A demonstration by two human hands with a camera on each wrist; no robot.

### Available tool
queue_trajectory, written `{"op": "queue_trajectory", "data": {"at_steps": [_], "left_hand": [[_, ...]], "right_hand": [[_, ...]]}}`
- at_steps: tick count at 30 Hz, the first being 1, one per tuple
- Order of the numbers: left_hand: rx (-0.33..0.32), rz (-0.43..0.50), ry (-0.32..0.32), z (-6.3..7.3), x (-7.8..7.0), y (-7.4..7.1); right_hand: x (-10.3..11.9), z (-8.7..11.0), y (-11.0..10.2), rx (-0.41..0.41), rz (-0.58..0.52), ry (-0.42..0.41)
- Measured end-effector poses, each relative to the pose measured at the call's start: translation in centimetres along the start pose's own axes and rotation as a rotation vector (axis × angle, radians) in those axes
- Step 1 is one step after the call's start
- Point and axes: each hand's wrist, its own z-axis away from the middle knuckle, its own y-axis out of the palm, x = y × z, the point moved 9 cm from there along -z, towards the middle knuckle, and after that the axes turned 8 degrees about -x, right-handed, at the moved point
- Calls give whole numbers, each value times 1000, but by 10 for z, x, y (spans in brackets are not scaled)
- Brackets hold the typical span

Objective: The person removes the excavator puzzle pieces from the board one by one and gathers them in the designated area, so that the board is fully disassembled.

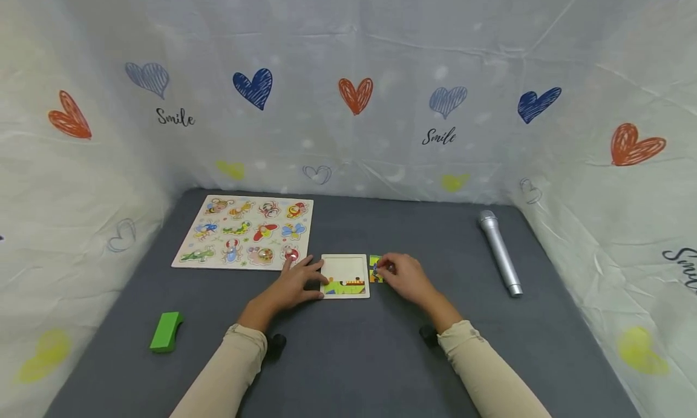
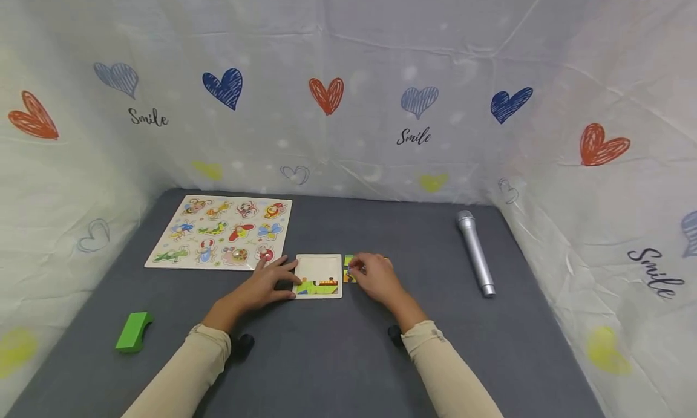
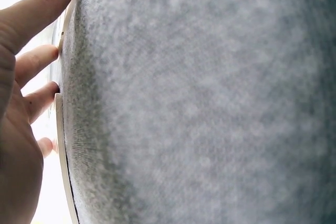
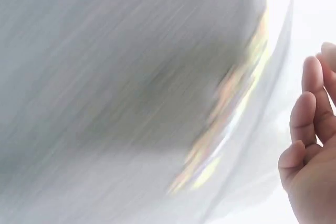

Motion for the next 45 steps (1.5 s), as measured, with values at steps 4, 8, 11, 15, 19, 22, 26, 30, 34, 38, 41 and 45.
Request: {"op": "queue_trajectory", "data": {"at_steps": [4,8,11,15,19,22,26,30,34,38,41,45], "left_hand": [[0,-16,-30,0,3,1],[0,-38,-28,-1,3,2],[7,-47,-23,-2,2,2],[14,-53,-30,-2,4,1],[12,-62,-27,-4,4,0],[4,-57,-19,-5,3,-1],[4,-49,-21,-5,4,0],[9,-51,-32,-4,6,2],[11,-48,-30,-6,4,3],[12,-45,-27,-5,3,3],[9,-45,-26,-5,3,2],[0,-42,-19,-3,1,0]], "right_hand": [[48,-8,34,89,100,-222],[70,-8,61,163,194,-356],[73,-8,71,196,233,-363],[72,-12,77,215,248,-341],[69,-16,78,249,205,-318],[66,-20,81,287,167,-264],[62,-21,83,299,130,-207],[63,-20,83,265,74,-197],[64,-19,75,217,-3,-163],[65,-17,70,190,-44,-153],[63,-17,65,174,-89,-137],[48,-16,49,175,-191,-49]]}}
